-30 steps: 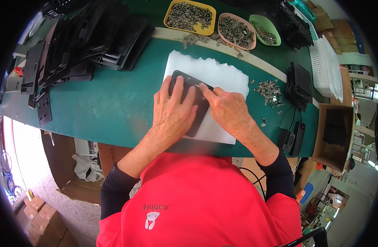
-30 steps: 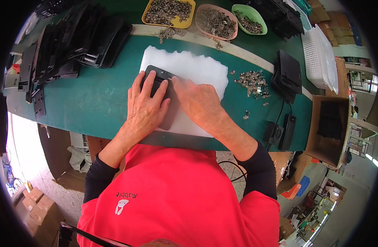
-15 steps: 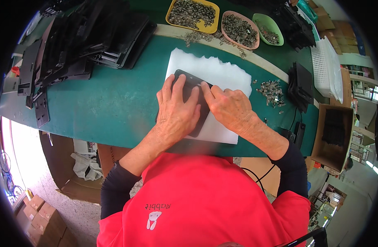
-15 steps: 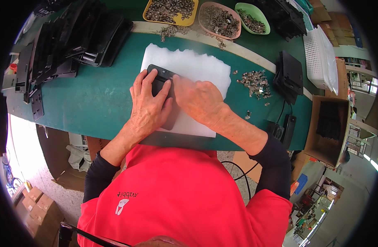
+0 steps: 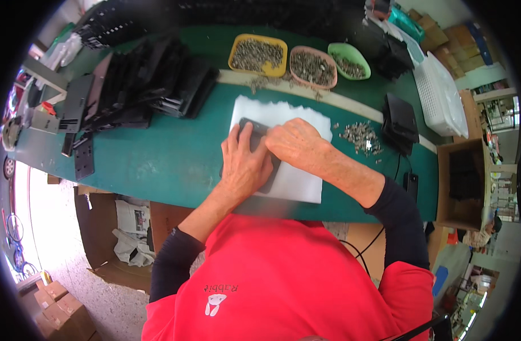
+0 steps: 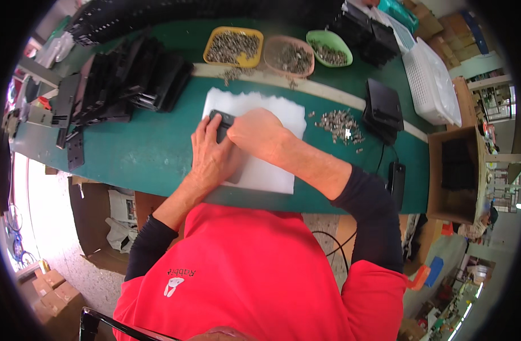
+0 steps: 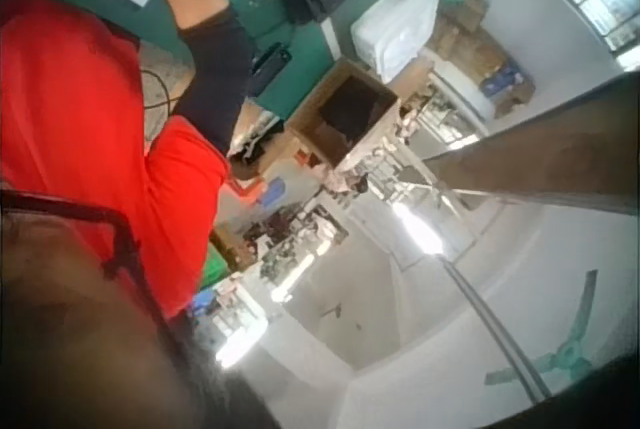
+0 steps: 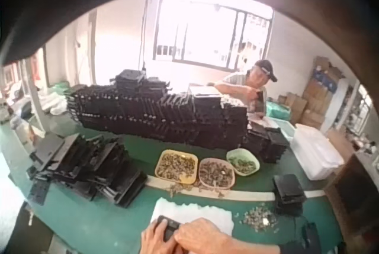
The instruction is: The person uses a screwdriver to fasten screws into a black rectangular electronic device placed on a white foam sheet. They repeatedly pick up screws from a nearby tray, insert them into the device, and tighten them. The person handles multiple similar devices, moving them aside after assembly.
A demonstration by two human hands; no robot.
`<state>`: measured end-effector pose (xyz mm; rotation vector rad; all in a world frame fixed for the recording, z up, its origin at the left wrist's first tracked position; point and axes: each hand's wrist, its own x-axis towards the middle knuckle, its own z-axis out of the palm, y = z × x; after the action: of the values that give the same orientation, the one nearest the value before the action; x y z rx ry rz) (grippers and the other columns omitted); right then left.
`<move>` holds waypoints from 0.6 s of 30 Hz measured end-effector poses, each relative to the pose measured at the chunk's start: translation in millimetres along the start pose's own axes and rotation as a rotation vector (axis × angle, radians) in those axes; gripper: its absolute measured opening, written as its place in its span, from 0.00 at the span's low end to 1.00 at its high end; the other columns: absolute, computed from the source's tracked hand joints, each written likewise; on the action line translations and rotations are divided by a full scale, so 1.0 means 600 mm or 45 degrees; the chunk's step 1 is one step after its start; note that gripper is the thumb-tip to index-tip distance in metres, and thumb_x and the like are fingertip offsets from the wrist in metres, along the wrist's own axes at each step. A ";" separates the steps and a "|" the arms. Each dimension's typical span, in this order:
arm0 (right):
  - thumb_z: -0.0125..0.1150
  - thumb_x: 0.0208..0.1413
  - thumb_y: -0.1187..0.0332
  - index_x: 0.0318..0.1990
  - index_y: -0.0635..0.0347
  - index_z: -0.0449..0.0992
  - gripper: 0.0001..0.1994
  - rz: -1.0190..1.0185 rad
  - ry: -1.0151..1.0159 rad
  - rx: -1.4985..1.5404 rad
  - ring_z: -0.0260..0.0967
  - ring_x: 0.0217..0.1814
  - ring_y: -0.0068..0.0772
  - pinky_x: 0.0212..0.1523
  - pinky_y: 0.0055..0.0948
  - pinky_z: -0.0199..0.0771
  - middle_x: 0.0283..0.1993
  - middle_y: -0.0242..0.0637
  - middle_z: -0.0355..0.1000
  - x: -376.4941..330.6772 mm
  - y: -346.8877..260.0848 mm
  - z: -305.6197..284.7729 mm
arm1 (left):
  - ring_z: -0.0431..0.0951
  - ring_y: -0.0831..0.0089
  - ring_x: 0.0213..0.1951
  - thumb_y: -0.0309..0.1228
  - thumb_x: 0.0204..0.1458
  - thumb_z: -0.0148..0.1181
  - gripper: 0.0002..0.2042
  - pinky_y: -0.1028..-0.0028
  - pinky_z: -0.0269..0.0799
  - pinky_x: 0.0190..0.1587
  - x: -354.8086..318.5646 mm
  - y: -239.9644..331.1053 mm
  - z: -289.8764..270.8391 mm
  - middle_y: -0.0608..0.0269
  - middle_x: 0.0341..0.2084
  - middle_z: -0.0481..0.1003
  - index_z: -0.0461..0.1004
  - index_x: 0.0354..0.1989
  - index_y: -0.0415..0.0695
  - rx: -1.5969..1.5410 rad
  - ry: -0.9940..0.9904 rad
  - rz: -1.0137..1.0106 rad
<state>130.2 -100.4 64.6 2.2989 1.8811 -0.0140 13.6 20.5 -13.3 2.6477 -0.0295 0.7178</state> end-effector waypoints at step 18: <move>0.62 0.54 0.66 0.31 0.61 0.76 0.08 0.802 0.650 1.167 0.74 0.26 0.52 0.28 0.42 0.73 0.23 0.47 0.74 -0.049 0.004 0.112 | 0.73 0.51 0.40 0.20 0.47 0.54 0.09 0.60 0.72 0.45 0.274 -0.122 0.055 0.49 0.38 0.73 0.77 0.37 0.36 0.166 -0.099 0.128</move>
<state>133.2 -138.6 2.0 3.7459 1.3448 -0.2852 181.3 88.7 14.1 2.8152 -0.1430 0.6691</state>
